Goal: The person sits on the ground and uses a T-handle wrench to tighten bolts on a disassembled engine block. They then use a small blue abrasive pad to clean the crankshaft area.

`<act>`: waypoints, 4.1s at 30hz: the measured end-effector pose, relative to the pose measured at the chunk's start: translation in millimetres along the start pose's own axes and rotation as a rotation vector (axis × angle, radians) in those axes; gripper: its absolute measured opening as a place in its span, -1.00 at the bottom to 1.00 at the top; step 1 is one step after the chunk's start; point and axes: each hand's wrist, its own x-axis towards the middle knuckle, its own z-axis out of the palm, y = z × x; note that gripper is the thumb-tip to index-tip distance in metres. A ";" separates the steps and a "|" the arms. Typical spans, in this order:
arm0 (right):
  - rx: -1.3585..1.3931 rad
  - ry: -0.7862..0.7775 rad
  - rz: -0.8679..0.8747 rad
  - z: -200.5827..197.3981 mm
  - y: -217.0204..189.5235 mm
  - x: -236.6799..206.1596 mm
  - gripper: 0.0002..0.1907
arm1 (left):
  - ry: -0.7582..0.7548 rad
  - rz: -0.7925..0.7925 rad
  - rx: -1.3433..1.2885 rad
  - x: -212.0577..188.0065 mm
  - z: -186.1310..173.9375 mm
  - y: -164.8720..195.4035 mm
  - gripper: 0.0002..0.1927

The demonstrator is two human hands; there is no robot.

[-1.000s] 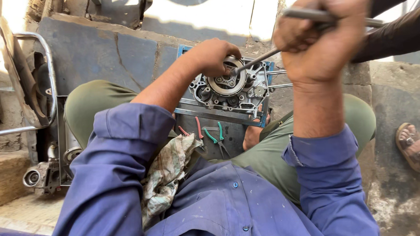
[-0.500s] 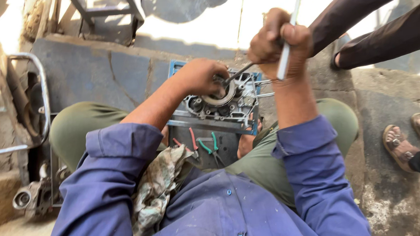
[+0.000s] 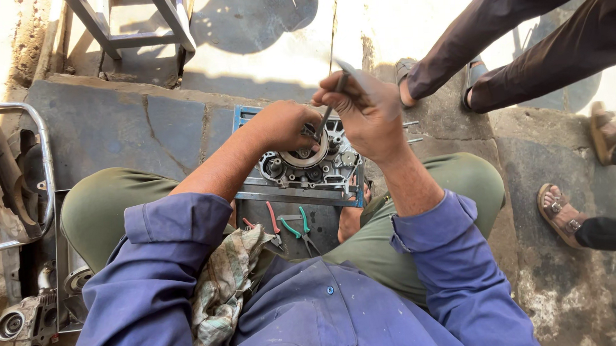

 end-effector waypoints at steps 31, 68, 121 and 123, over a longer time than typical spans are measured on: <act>-0.185 -0.094 0.120 -1.4 1.0 -39.3 -0.78 | -0.161 -0.122 0.079 -27.3 12.0 -9.4 -0.10; 0.110 -0.067 -0.016 18.4 10.5 -54.3 -0.85 | -0.141 -0.160 0.070 -31.1 21.7 -14.7 -0.01; -0.315 -0.178 0.075 23.8 -13.1 -63.5 -0.89 | -0.283 -0.262 0.209 -29.7 31.4 -22.7 -0.01; -0.346 -0.121 0.114 24.3 -11.1 -63.4 -0.86 | -0.279 -0.259 0.187 -29.0 30.7 -22.5 -0.01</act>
